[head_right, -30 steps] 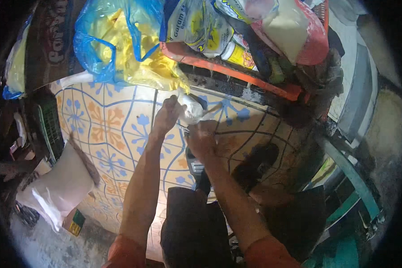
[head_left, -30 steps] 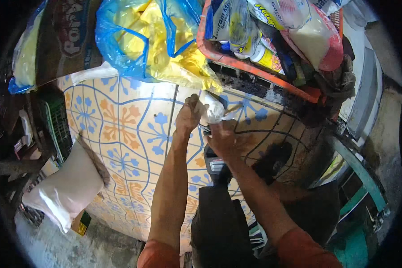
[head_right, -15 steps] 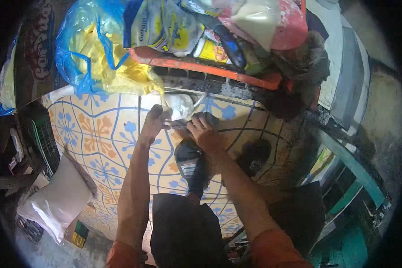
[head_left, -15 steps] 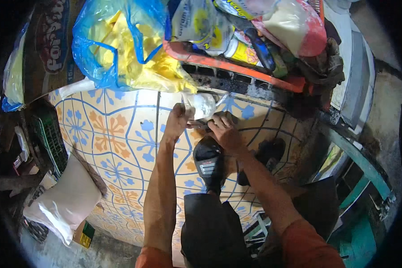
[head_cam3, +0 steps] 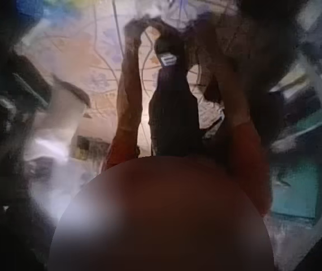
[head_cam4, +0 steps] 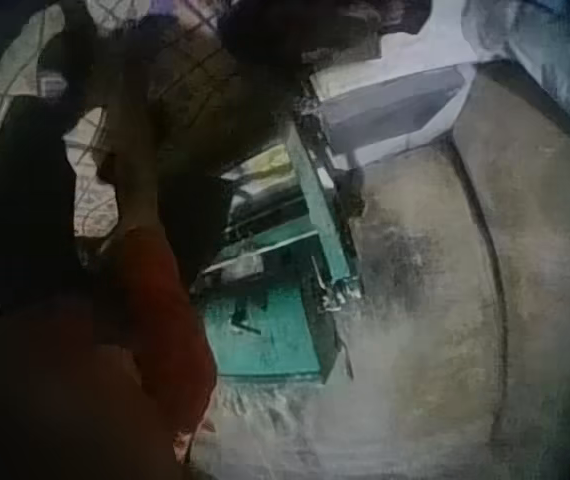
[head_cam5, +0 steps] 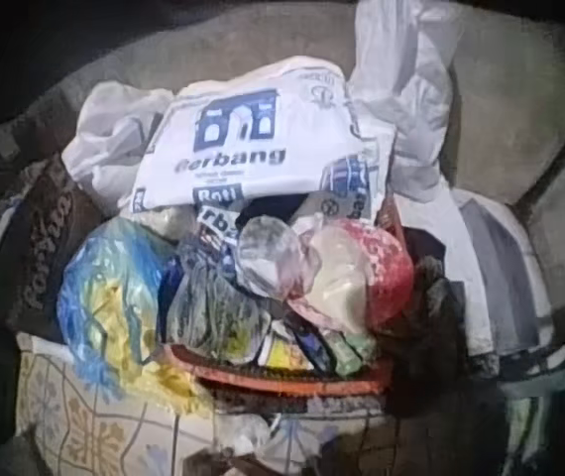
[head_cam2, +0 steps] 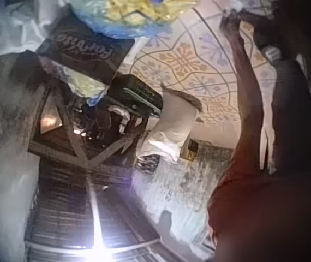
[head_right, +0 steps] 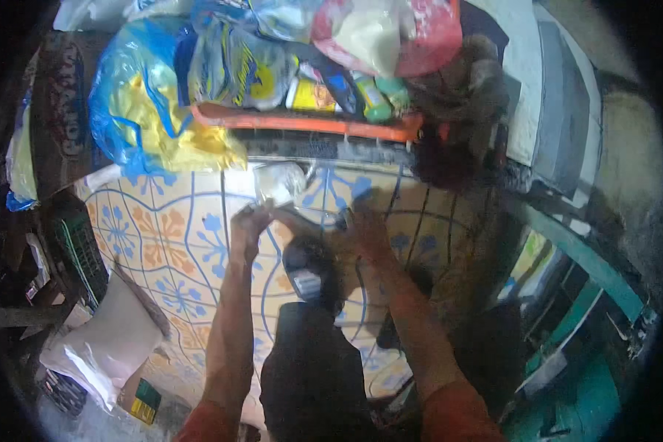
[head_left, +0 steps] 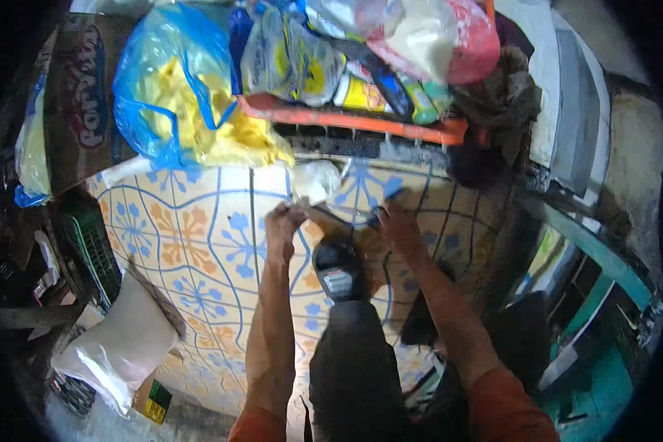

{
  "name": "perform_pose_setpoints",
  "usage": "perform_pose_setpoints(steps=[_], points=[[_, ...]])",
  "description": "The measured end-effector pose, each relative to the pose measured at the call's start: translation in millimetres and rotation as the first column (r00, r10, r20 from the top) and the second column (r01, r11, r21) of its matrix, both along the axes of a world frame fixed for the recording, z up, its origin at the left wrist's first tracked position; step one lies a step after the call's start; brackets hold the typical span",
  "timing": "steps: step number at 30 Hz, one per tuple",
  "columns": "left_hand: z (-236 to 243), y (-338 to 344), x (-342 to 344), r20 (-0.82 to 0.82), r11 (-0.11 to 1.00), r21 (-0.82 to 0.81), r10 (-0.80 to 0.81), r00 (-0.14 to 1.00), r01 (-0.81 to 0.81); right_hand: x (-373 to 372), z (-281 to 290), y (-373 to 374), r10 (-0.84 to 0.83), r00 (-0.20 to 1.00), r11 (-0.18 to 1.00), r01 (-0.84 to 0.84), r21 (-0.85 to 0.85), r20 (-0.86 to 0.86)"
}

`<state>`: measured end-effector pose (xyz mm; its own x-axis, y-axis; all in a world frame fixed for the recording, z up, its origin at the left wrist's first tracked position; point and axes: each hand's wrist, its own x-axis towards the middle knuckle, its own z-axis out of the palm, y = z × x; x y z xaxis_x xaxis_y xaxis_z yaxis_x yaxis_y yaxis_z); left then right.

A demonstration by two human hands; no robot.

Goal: The person prepares baking materials by scraping flour into a large container, cutting plastic packaging, and then moves to a work table to organize empty round baking pans before dipping strips of dough into a large bowl of liquid chocolate and folding them into shaped rolls.

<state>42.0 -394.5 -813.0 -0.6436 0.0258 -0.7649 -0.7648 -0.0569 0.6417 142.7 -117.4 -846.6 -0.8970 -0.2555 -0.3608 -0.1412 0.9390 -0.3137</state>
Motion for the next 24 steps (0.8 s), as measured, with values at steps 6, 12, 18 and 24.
perform_pose_setpoints(steps=[6,12,18,24], points=[[2.3,8.3,4.5,-0.019,0.997,-0.025,0.077,0.997,-0.077,14.5,-3.7,-7.4,-0.258,0.962,0.961,0.245,-0.133,-0.091],[1.4,7.0,0.2,-0.033,0.990,0.009,0.141,0.989,-0.140,6.5,-14.8,-5.3,-0.344,0.933,0.852,0.264,-0.452,-0.104],[-9.3,-1.4,17.9,-0.119,0.997,-0.021,0.066,0.991,-0.069,0.0,-1.7,0.5,-0.440,0.814,0.772,0.558,-0.304,0.378],[17.4,16.1,8.1,-0.393,0.995,-0.062,-0.094,0.915,0.075,39.4,-47.7,40.6,-0.306,0.678,0.196,0.731,-0.653,0.668]])
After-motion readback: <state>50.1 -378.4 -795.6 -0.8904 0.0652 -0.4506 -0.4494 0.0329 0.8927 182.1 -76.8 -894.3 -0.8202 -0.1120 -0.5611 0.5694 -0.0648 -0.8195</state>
